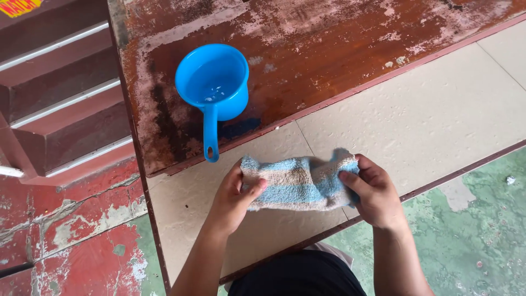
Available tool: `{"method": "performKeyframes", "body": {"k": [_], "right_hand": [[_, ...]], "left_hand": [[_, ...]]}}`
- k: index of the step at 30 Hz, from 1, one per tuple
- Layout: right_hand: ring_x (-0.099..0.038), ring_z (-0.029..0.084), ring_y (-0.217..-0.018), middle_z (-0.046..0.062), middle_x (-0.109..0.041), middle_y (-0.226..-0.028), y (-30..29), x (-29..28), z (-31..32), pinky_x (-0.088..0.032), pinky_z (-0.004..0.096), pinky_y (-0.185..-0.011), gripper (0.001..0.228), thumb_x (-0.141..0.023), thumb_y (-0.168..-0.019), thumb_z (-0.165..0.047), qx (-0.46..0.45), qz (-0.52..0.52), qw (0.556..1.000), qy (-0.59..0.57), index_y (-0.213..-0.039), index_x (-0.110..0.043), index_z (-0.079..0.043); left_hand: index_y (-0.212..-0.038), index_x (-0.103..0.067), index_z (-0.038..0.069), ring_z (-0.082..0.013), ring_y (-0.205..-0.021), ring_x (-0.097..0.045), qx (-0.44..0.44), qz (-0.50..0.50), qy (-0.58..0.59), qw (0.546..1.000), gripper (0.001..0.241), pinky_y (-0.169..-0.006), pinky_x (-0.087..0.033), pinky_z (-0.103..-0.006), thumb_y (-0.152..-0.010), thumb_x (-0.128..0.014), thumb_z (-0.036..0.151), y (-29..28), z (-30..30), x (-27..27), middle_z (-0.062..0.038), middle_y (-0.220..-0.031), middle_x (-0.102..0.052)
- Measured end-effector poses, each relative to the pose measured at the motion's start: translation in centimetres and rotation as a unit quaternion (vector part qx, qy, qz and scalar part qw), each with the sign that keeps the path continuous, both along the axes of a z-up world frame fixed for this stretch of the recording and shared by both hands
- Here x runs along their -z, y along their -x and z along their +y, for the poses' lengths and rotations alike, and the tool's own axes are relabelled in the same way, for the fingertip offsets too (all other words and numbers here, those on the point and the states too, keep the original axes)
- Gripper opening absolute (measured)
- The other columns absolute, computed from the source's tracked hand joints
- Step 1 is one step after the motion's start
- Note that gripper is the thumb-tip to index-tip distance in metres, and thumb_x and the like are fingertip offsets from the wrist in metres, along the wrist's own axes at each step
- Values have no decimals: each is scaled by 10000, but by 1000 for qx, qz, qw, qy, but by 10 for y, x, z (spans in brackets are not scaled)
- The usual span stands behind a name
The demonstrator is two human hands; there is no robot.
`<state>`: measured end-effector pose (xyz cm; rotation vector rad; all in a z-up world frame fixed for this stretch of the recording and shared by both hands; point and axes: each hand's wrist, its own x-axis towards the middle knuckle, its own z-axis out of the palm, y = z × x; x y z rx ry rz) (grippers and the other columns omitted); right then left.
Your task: Wiping a countertop with a damp cloth and water from a dipper.
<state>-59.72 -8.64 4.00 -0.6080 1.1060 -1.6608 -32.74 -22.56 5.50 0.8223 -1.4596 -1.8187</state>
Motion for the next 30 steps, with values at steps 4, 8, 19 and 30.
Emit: {"method": "performKeyframes", "body": {"k": [4,8,19,30], "right_hand": [[-687,255,-855,159,-717,-1050,8,11,6,-560,431,-653,219,-626,-1009,34,-38,-49,998,26,-1226,-608,38],[-658,165,-1016,93,-683,-1105,10,2,6,-545,314,-901,214,-607,-1004,56,41,-14,996,82,-1203,-589,-20],[-617,123,-968,54,-658,-1097,11,-11,19,-531,272,-853,325,-622,-1000,103,41,130,988,68,-1303,-641,-11],[-662,200,-1039,116,-706,-1073,-6,-54,13,-586,326,-848,296,-825,-794,-32,89,528,845,-22,-1089,-810,-39]], "left_hand": [[-1266,-581,78,-69,-770,-616,-10,-31,61,998,331,-644,-518,-241,-969,-718,128,-1,0,-13,-25,-897,-672],[-1210,-459,70,-44,-803,-617,-52,1,91,995,336,-633,-519,-215,-973,-697,54,0,2,-21,-31,-969,-684],[-1088,-718,39,-85,-902,-705,-17,-123,217,968,132,-765,-570,-265,-958,-738,24,-13,12,-56,-52,-998,-769],[-1193,-774,142,-129,-709,-690,-56,-261,349,898,310,-574,-543,-310,-884,-794,123,-19,22,-76,-61,-969,-756]]}}
